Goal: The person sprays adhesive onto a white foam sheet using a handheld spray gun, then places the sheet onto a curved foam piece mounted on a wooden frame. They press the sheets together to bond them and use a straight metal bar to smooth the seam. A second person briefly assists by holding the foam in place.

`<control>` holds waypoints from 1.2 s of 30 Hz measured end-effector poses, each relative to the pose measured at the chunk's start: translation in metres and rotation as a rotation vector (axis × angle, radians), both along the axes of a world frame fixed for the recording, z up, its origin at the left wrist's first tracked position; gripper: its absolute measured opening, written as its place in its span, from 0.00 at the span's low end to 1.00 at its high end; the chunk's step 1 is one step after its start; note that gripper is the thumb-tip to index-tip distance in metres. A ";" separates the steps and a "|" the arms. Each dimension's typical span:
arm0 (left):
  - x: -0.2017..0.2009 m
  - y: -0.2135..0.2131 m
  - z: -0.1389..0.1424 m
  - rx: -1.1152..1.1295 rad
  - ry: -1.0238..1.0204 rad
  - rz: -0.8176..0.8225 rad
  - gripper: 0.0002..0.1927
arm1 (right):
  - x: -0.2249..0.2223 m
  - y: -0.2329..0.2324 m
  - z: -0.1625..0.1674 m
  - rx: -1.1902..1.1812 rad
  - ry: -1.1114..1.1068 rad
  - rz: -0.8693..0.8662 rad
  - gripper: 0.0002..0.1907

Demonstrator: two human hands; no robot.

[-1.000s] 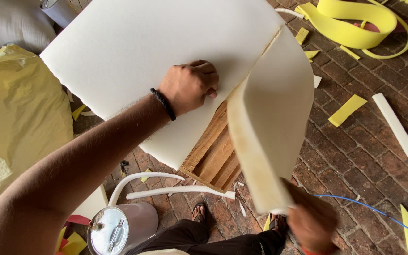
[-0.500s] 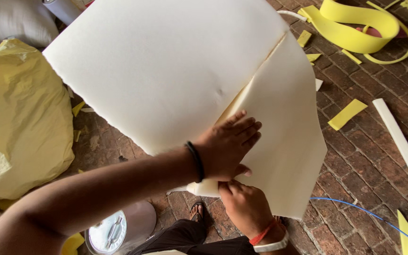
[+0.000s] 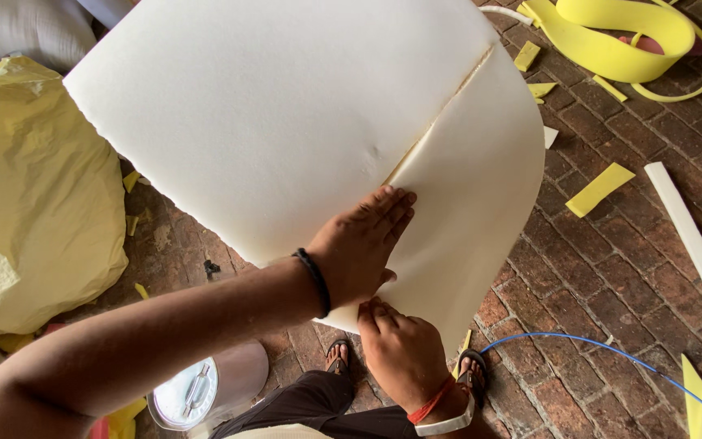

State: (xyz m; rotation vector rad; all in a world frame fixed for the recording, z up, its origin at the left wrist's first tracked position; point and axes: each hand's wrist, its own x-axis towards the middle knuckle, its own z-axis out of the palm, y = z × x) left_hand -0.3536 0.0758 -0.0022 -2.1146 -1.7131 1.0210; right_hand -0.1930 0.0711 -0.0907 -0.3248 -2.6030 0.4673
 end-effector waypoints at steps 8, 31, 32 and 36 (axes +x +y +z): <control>-0.079 -0.053 0.051 0.407 -0.382 0.152 0.37 | -0.010 -0.002 0.009 0.041 0.089 -0.074 0.10; -0.042 -0.047 0.018 0.229 -0.343 0.392 0.58 | -0.044 -0.008 -0.013 -0.001 0.319 -0.265 0.06; -0.033 -0.048 0.015 0.205 -0.320 0.467 0.63 | -0.044 -0.008 -0.013 0.003 0.321 -0.258 0.05; -0.027 -0.052 0.004 0.305 -0.318 0.439 0.59 | -0.040 -0.009 -0.014 -0.001 0.377 -0.250 0.06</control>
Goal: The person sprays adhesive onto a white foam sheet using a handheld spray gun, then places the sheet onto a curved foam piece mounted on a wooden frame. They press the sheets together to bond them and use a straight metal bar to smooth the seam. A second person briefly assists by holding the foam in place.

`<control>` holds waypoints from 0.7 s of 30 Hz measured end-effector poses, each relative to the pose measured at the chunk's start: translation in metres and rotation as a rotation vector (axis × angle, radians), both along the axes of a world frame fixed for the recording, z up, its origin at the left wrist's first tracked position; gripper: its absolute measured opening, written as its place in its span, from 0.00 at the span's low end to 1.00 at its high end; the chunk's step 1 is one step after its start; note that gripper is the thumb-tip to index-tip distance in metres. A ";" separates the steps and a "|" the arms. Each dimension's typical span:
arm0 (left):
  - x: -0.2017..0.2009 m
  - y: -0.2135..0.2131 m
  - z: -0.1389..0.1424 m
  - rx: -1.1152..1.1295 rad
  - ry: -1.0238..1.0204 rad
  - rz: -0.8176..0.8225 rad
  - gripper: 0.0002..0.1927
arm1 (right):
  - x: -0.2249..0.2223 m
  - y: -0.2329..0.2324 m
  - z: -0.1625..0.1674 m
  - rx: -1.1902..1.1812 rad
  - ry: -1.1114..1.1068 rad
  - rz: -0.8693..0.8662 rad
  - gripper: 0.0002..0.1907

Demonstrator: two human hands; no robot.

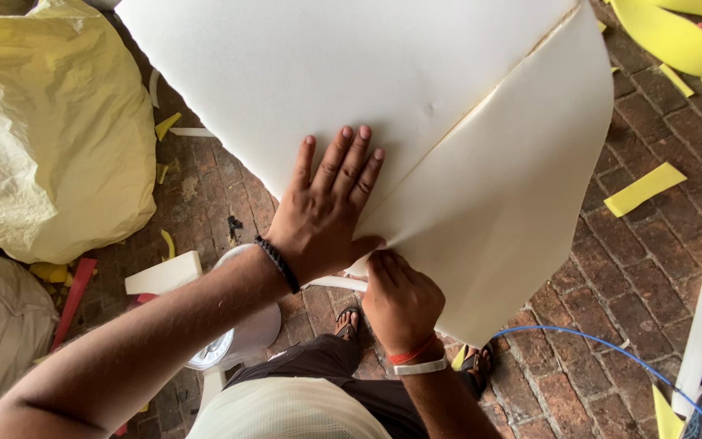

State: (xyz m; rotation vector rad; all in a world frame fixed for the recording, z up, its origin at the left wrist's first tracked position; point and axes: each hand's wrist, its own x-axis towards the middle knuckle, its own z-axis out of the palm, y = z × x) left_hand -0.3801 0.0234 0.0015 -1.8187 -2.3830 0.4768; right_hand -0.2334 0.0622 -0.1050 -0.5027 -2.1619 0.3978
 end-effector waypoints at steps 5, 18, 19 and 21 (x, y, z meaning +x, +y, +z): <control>-0.009 -0.003 -0.006 0.060 0.238 -0.108 0.49 | 0.012 0.004 -0.016 -0.079 0.140 0.066 0.10; -0.024 0.054 0.027 0.143 0.023 -0.212 0.49 | -0.026 0.106 -0.005 -0.327 0.317 -0.008 0.38; -0.028 0.066 0.030 0.153 0.043 -0.250 0.47 | -0.032 0.116 0.002 -0.318 0.296 -0.005 0.39; -0.033 0.085 0.030 0.150 0.062 -0.286 0.44 | -0.043 0.135 0.013 -0.264 0.255 -0.013 0.42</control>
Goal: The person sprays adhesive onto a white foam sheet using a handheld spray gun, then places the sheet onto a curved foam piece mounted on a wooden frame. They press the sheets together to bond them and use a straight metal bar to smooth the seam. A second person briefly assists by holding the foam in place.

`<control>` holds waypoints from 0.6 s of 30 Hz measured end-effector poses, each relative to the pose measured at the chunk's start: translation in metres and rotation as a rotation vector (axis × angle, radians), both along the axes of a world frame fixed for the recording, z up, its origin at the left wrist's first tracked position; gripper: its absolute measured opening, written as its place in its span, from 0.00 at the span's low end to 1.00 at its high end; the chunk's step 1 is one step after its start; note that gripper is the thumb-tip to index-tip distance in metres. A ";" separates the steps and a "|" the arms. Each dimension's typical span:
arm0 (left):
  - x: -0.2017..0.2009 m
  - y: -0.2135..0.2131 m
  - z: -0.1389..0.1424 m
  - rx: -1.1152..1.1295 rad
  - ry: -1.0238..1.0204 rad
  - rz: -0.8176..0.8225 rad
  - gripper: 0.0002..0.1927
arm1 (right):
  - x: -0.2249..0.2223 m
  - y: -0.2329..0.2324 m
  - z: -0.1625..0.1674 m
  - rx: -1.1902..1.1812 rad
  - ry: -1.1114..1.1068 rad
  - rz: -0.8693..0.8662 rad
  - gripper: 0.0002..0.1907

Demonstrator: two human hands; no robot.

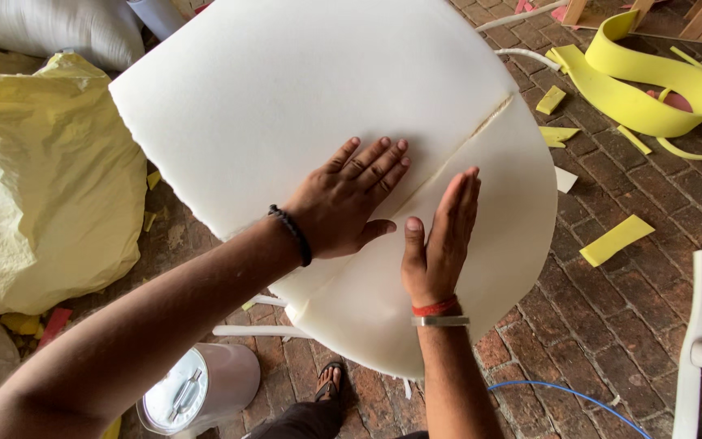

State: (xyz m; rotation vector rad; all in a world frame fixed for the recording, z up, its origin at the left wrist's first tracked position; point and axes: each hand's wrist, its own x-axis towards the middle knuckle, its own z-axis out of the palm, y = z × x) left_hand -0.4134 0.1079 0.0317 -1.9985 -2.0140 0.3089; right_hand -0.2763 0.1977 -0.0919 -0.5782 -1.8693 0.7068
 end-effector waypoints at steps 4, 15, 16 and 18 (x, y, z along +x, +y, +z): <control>-0.004 0.013 -0.006 0.007 -0.002 0.043 0.40 | -0.014 0.013 0.008 0.002 -0.155 -0.028 0.50; -0.003 0.007 0.006 -0.053 -0.123 0.095 0.43 | -0.035 0.006 0.006 -0.160 -0.103 0.035 0.63; -0.003 0.007 0.006 -0.069 -0.112 0.099 0.45 | -0.038 0.007 0.007 -0.184 -0.064 0.069 0.64; -0.004 0.008 0.002 -0.101 -0.105 0.087 0.48 | -0.039 0.010 0.008 -0.195 -0.067 0.096 0.64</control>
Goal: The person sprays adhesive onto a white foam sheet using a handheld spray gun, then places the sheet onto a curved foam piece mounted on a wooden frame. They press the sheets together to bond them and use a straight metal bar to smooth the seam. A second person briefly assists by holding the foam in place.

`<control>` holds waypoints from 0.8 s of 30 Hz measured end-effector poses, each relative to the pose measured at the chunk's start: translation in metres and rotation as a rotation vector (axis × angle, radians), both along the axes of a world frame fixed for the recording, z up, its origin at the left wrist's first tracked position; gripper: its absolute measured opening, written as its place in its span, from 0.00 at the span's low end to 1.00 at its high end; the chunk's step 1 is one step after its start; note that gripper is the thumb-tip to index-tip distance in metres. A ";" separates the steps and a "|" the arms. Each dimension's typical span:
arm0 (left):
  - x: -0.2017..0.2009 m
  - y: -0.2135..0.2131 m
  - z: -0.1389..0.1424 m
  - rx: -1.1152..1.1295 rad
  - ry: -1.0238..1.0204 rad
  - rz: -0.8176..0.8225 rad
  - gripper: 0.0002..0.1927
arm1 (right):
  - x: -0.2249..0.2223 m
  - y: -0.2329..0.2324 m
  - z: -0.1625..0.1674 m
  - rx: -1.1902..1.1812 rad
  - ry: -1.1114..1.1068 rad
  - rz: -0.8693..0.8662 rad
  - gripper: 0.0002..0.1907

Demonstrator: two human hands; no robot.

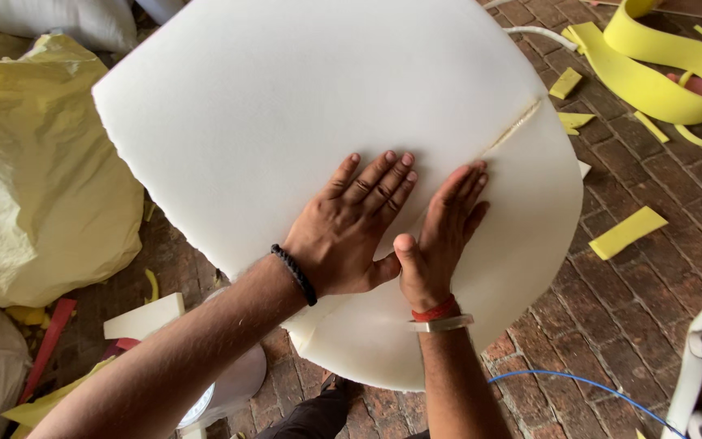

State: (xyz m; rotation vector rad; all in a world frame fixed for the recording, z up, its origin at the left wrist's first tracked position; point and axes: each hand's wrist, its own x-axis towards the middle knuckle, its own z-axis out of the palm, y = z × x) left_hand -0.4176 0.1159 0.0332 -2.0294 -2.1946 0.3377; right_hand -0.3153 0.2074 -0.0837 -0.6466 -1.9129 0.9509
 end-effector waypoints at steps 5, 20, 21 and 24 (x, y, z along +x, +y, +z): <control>-0.003 0.003 -0.006 0.145 0.010 -0.057 0.47 | 0.019 -0.002 0.001 -0.065 0.108 0.059 0.63; -0.009 0.058 0.019 0.098 0.034 0.316 0.45 | 0.027 -0.031 -0.009 0.001 -0.098 -0.050 0.59; -0.012 0.058 0.017 0.093 0.022 0.319 0.44 | 0.026 -0.030 -0.008 -0.007 -0.104 -0.053 0.59; -0.017 0.056 0.014 0.128 0.002 0.310 0.40 | 0.025 -0.029 -0.005 -0.009 -0.118 -0.056 0.59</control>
